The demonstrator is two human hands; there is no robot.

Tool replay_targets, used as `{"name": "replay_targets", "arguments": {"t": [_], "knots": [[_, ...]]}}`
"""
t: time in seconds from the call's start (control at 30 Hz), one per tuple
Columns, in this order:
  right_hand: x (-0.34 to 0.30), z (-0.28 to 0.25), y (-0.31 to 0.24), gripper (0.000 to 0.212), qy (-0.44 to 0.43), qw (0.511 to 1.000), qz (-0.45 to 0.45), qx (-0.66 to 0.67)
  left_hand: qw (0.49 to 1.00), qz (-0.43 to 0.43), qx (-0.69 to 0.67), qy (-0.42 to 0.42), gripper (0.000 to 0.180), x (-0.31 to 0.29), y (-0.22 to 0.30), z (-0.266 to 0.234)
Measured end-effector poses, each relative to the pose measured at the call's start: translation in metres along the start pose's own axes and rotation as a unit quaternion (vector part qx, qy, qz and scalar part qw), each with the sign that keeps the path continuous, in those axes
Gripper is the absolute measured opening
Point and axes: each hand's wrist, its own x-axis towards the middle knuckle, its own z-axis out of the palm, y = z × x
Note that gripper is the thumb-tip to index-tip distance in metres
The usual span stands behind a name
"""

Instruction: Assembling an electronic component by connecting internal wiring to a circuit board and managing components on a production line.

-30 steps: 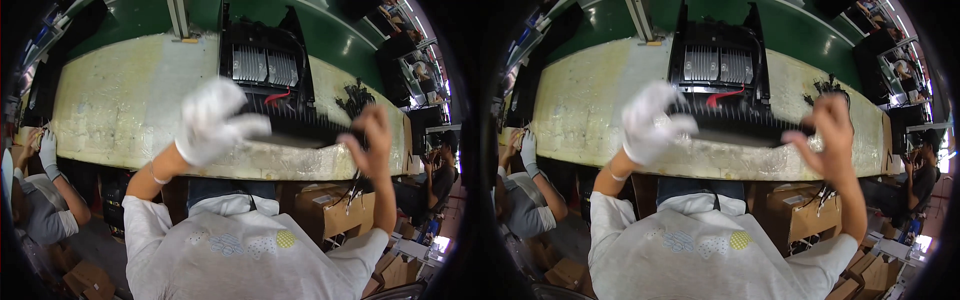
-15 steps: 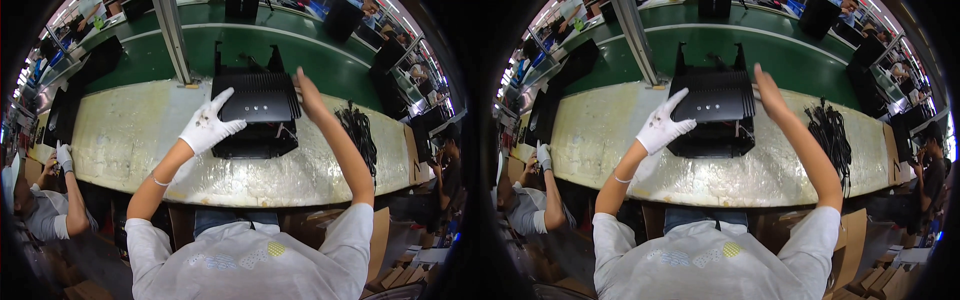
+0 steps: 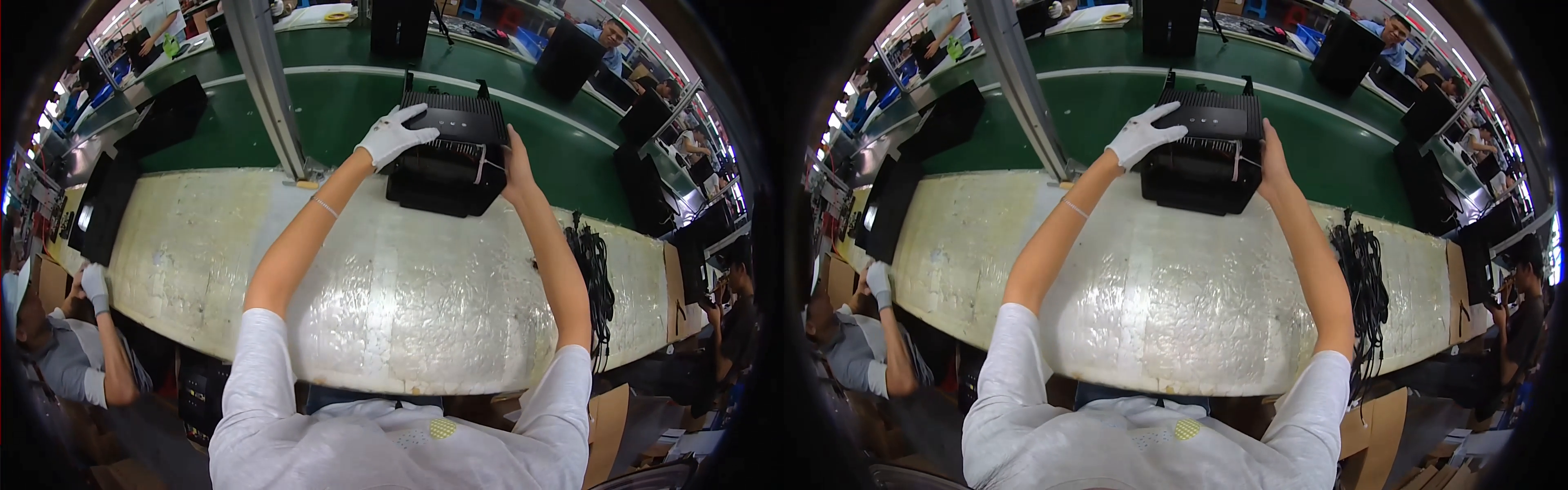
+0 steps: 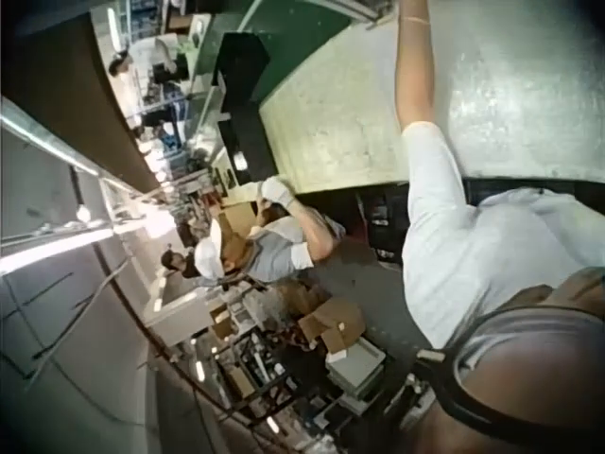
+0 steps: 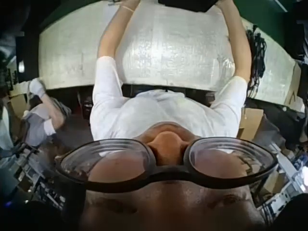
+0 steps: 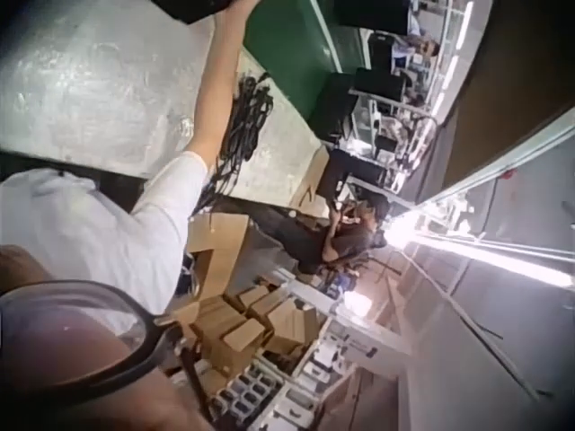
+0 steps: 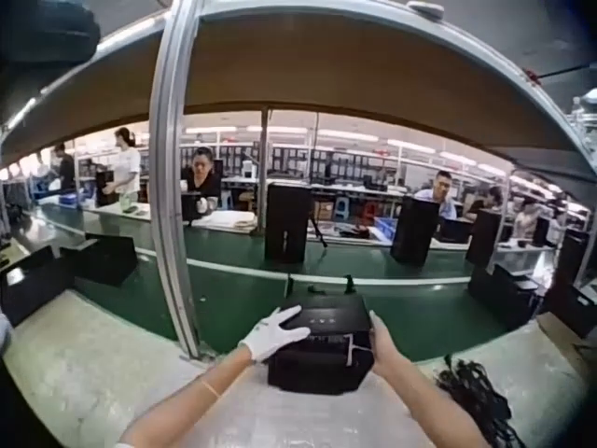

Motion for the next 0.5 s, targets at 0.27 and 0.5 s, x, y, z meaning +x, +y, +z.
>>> {"name": "replay_targets", "arguments": {"t": [0.27,0.5], "knots": [[0.063,-0.029,-0.019,0.068,0.066,0.997,-0.028,-0.018,0.999,-0.004,-0.034,0.024,0.078,0.066,-0.020,0.025],[0.024,-0.038,-0.007,0.042,0.350,0.772,-0.381,-0.369,0.977,0.013,-0.051,0.207,0.077,0.007,-0.039,0.039]]}}
